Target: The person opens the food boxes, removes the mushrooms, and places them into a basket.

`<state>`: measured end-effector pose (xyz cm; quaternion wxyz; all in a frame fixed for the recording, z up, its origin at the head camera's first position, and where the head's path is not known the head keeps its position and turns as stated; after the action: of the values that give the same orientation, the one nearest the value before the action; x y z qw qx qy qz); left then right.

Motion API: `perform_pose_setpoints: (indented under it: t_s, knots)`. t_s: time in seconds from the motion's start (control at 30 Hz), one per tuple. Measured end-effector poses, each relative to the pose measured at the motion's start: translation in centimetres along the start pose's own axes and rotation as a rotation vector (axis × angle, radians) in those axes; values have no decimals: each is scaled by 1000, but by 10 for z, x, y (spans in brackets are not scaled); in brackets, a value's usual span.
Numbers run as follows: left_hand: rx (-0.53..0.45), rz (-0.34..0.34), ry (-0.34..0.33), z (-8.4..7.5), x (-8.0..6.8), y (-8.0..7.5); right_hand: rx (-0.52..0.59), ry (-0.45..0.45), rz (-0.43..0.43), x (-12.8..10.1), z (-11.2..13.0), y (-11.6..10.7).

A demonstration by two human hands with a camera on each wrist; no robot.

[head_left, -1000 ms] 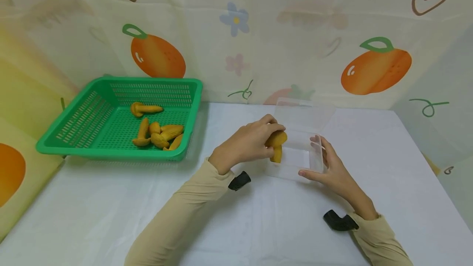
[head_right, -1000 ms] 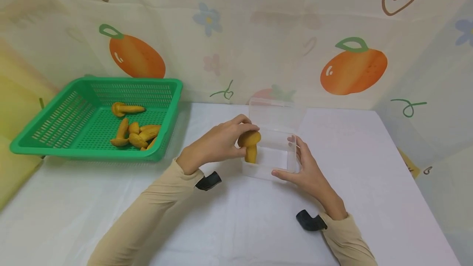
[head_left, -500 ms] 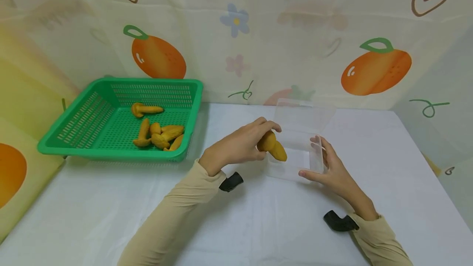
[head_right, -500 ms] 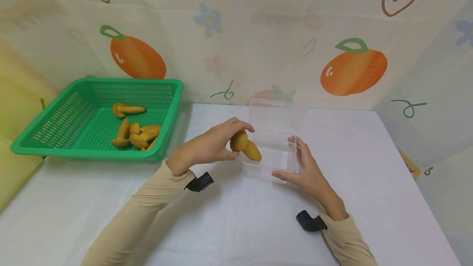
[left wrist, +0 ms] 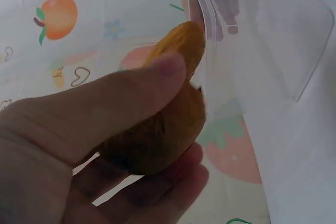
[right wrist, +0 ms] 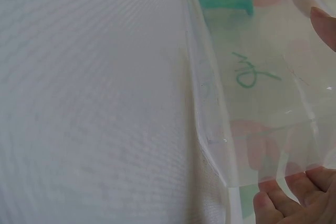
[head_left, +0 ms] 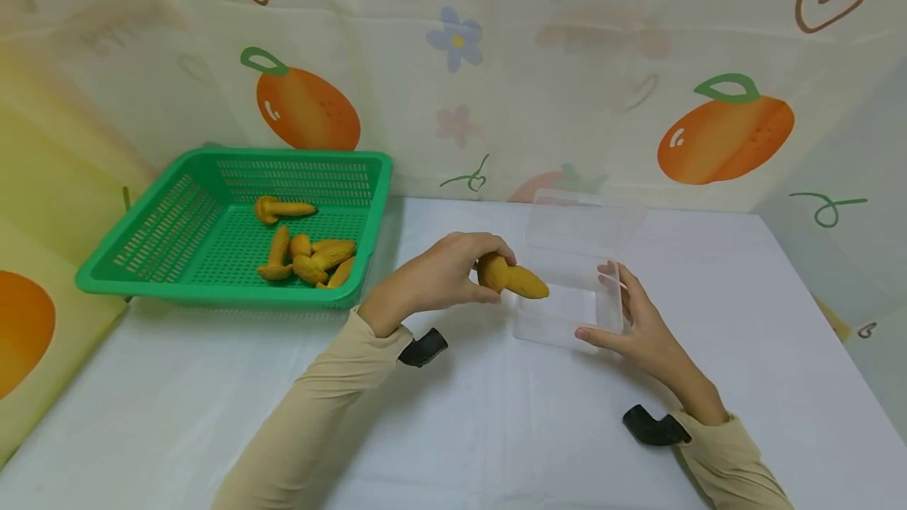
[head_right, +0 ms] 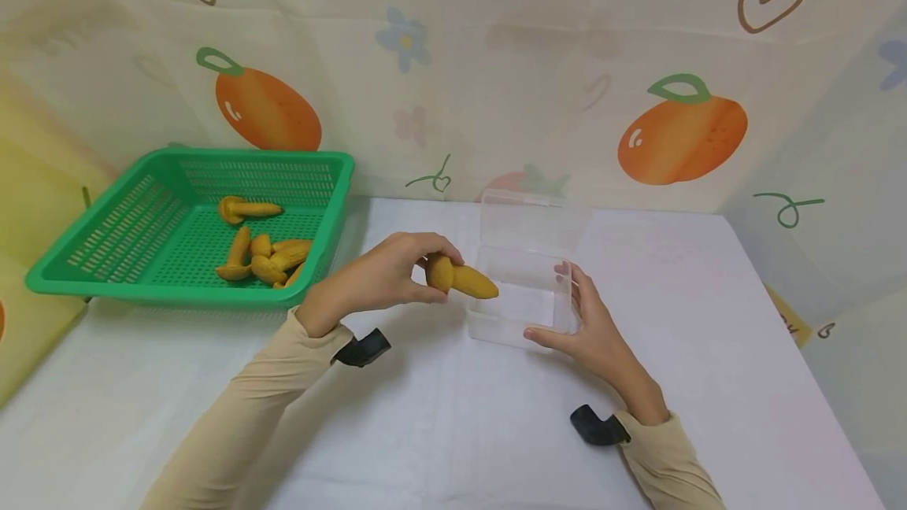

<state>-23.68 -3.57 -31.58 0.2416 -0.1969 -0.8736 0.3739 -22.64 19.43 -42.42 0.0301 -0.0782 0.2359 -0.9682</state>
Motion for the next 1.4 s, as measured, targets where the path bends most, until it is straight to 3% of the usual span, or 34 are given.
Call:
perform_pose_setpoints:
  t_s: [0.43,0.8,1.2,1.4]
  knots:
    - [-91,-196,44,9,-14,-28,16,9,4,-1,0,0]
    - [-132,-303,-46,26,-28,-53,23,2,4,-1,0,-1]
    - [-83,-452,-160,55,-48,-82,22,4,7,-1,0,0]
    - [-38,-525,-184,65,-59,-97,22,2,8,0,0,0]
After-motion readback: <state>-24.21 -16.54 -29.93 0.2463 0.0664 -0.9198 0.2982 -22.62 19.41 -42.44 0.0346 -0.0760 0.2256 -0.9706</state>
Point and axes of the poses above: each hand's wrist, its own x-axis towards the middle knuckle, its own y-axis out of the palm, z = x × y, the point moved 8 cm from there along x, towards the middle knuckle, and after that the axes turned 13 degrees about -z, right-handed, at the moved point
